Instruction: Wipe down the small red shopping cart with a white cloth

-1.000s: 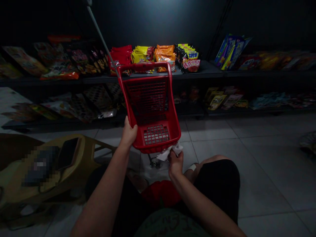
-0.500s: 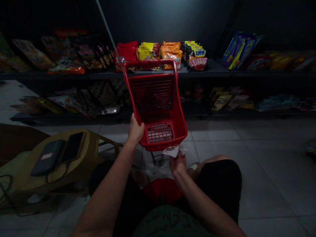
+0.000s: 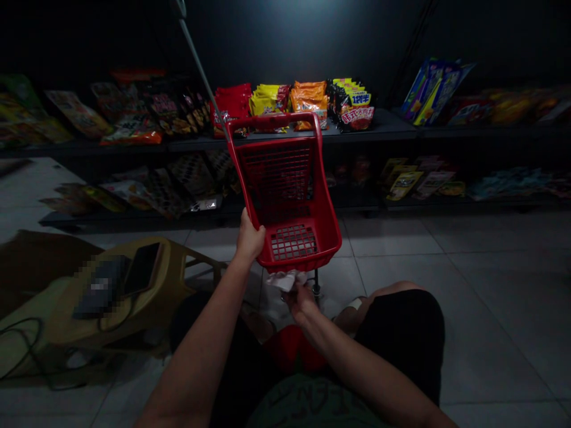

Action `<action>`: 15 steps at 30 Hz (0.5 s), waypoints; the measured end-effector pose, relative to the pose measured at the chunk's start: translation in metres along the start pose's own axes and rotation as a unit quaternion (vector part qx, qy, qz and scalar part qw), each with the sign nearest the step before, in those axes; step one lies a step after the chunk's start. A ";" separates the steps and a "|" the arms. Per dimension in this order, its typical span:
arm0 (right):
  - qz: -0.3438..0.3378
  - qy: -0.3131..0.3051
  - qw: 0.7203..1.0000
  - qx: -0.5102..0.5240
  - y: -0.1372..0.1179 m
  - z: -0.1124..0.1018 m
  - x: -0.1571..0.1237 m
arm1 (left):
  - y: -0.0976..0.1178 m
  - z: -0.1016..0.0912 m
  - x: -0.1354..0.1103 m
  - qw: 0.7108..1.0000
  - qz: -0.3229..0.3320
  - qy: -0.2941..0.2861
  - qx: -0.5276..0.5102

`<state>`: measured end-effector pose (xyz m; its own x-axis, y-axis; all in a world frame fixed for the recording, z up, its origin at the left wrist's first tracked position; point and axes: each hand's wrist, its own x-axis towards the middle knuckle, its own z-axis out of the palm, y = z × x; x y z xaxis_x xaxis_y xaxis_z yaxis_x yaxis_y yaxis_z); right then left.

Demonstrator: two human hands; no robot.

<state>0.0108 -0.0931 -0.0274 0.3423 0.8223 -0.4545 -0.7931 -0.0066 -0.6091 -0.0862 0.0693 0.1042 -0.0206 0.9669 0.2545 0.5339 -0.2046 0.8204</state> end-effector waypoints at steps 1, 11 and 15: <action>-0.014 0.020 1.000 0.008 -0.016 -0.011 0.006 | 0.001 0.001 -0.001 1.000 -0.001 -0.002 0.000; -0.026 0.064 0.998 -0.009 -0.017 -0.004 0.008 | 0.002 0.002 -0.003 1.000 -0.002 0.010 -0.006; 0.005 0.021 0.999 -0.047 0.025 0.021 -0.010 | 0.005 0.001 -0.004 1.000 -0.001 0.005 0.001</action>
<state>-0.0232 -0.0891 -0.0247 0.3558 0.7979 -0.4867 -0.7464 -0.0708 -0.6617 -0.0830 0.0648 0.1071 -0.0304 0.9654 0.2590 0.5348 -0.2032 0.8202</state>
